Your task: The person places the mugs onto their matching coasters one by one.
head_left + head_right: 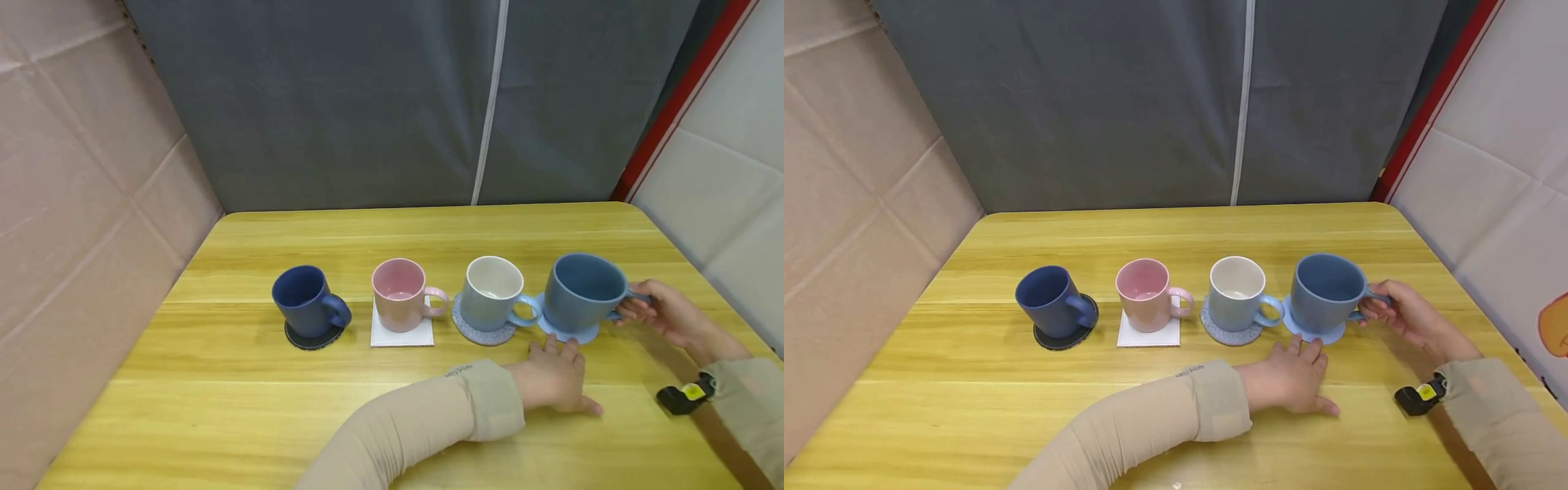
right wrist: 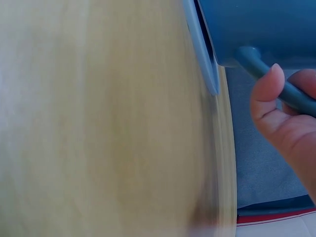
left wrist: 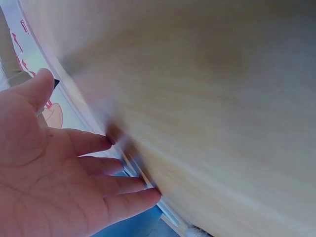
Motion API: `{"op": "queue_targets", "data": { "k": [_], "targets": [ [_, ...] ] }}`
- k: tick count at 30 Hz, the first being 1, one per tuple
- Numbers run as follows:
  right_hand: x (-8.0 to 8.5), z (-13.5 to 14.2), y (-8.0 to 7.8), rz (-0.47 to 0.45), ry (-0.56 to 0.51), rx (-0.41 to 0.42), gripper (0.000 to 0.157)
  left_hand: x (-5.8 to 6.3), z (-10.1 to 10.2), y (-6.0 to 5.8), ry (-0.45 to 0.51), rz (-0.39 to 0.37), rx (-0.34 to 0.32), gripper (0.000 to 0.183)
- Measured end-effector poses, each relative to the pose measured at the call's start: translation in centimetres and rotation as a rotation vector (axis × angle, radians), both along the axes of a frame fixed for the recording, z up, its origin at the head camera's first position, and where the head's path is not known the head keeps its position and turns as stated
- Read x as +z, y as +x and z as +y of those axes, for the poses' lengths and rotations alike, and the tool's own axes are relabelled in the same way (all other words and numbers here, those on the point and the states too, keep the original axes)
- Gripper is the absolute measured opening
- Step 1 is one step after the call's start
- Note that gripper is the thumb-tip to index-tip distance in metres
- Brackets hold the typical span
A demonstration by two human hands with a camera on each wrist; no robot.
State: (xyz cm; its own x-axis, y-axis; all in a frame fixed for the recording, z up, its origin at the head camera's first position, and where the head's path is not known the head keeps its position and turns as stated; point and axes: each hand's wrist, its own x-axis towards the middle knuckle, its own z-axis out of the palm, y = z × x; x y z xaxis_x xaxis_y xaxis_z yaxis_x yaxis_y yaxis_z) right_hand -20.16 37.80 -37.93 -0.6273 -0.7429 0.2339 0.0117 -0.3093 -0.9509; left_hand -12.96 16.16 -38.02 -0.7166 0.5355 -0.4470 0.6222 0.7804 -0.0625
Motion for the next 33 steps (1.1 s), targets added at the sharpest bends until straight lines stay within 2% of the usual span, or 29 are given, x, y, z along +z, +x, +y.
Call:
{"op": "queue_targets", "data": {
  "k": [24,33],
  "targets": [
    [-0.37,0.21,0.22,0.02,0.017,-0.018,0.04,-0.12,0.13,0.04,-0.014,0.008,0.001,0.078],
    [-0.62,0.43,0.04,0.011,0.009,0.029,0.041,-0.11,0.08,0.04,-0.017,0.004,-0.002,0.079]
  ]
}}
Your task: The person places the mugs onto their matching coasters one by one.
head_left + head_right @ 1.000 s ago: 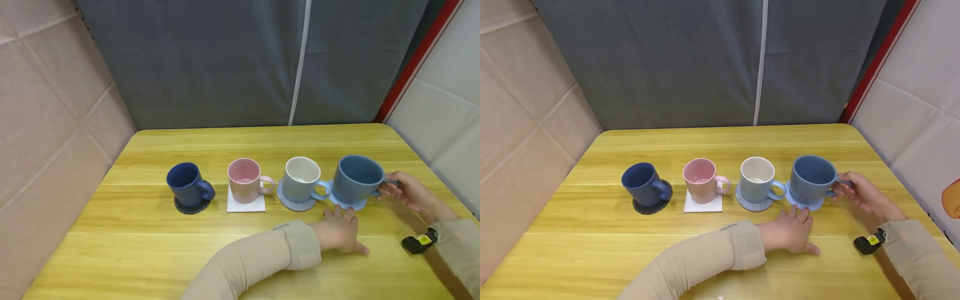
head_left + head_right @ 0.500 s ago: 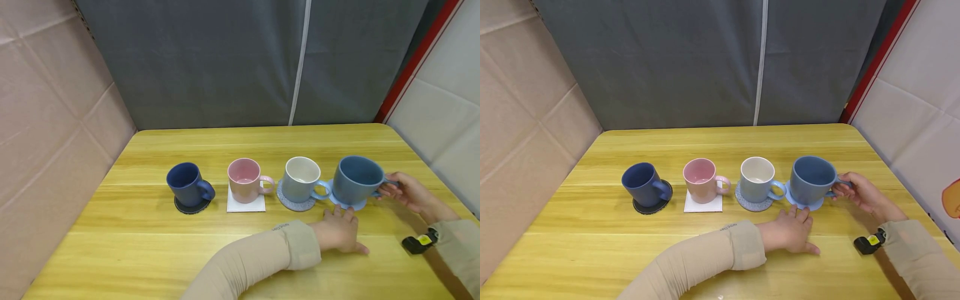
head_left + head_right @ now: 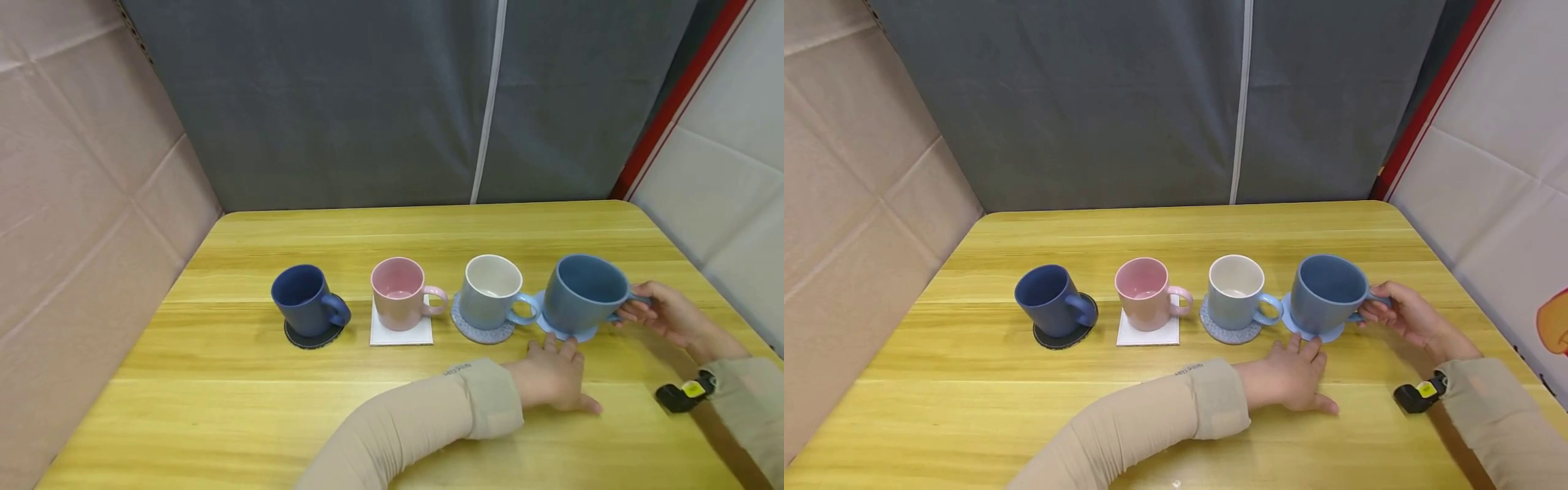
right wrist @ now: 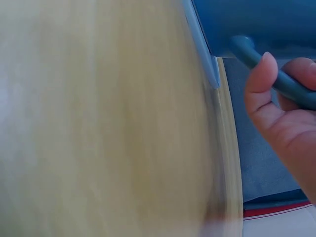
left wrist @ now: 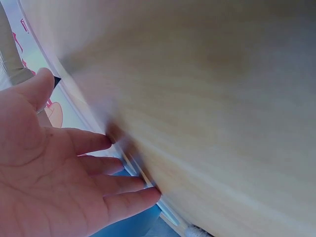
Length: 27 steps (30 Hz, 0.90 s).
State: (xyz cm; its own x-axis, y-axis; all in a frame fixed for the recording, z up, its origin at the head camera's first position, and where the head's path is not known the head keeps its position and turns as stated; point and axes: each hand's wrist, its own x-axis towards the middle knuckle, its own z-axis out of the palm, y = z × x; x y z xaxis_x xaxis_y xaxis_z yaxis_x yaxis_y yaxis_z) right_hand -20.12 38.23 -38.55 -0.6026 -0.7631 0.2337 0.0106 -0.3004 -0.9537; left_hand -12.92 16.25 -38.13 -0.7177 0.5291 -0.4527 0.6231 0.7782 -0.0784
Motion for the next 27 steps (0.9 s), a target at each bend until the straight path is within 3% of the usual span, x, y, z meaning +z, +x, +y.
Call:
{"op": "queue_targets", "data": {
  "k": [10,22,27],
  "targets": [
    [0.15,0.06,-0.18,-0.019,-0.001,0.021,0.04,-0.09,0.01,0.02,-0.007,0.01,-0.001,0.078],
    [0.27,0.2,-0.27,-0.038,0.008,-0.038,0.039,0.12,-0.04,0.07,-0.002,0.02,-0.006,0.078],
    [0.13,0.6,-0.75,-0.041,-0.018,-0.008,0.037,0.2,-0.14,0.14,-0.002,0.025,-0.008,0.077]
  ]
}}
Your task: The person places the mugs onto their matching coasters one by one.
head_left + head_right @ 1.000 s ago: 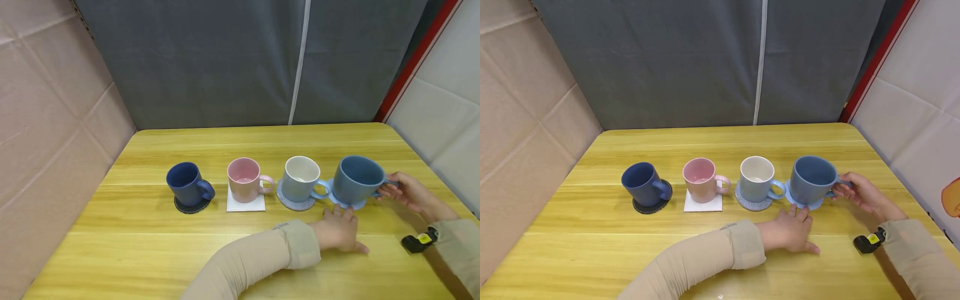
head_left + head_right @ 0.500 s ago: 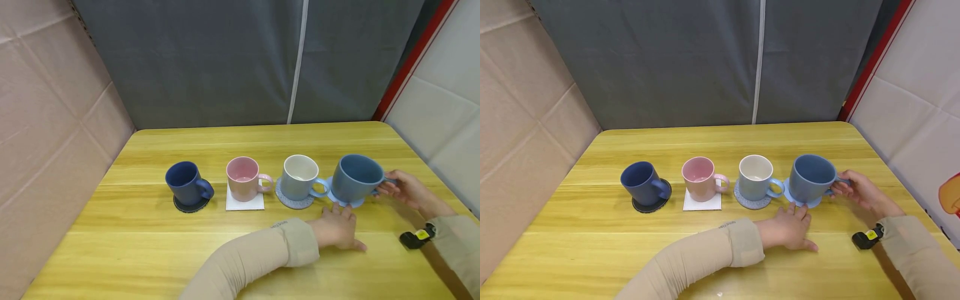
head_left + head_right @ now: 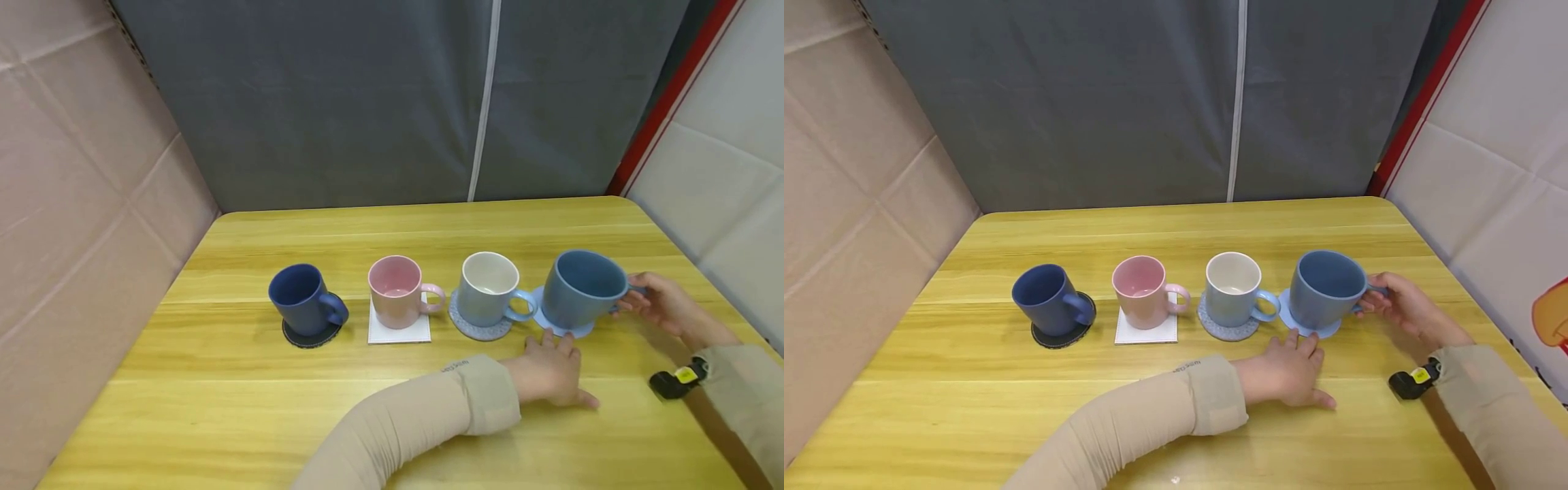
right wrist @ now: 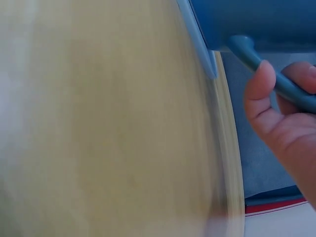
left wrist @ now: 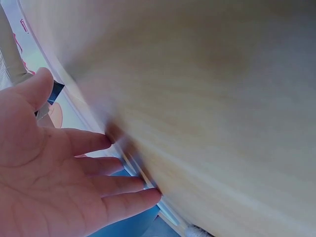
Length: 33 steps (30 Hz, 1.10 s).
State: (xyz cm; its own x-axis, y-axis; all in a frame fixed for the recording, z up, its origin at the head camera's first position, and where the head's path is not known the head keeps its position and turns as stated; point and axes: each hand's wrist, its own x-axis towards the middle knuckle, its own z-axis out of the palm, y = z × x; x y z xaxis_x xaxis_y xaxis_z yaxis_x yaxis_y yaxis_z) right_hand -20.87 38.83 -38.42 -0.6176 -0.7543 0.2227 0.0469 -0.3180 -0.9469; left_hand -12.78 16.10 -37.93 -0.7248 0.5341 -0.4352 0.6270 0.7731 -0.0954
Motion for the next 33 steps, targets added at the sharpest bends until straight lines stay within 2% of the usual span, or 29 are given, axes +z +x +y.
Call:
{"op": "queue_targets", "data": {
  "k": [4,7,20,33],
  "targets": [
    [0.01,0.29,-0.35,-0.028,-0.015,0.054,0.037,0.04,-0.06,0.0,0.008,0.005,0.002,0.077],
    [0.1,0.43,-0.36,-0.044,0.003,0.058,0.037,0.04,-0.07,-0.02,0.008,-0.001,0.004,0.077],
    [0.19,0.25,0.15,0.002,0.104,-0.03,0.038,0.12,0.01,0.22,-0.007,-0.005,0.002,0.076],
    [0.16,-0.06,-0.07,0.014,0.027,-0.065,0.038,0.0,0.08,-0.13,-0.004,-0.021,-0.002,0.077]
  ]
}}
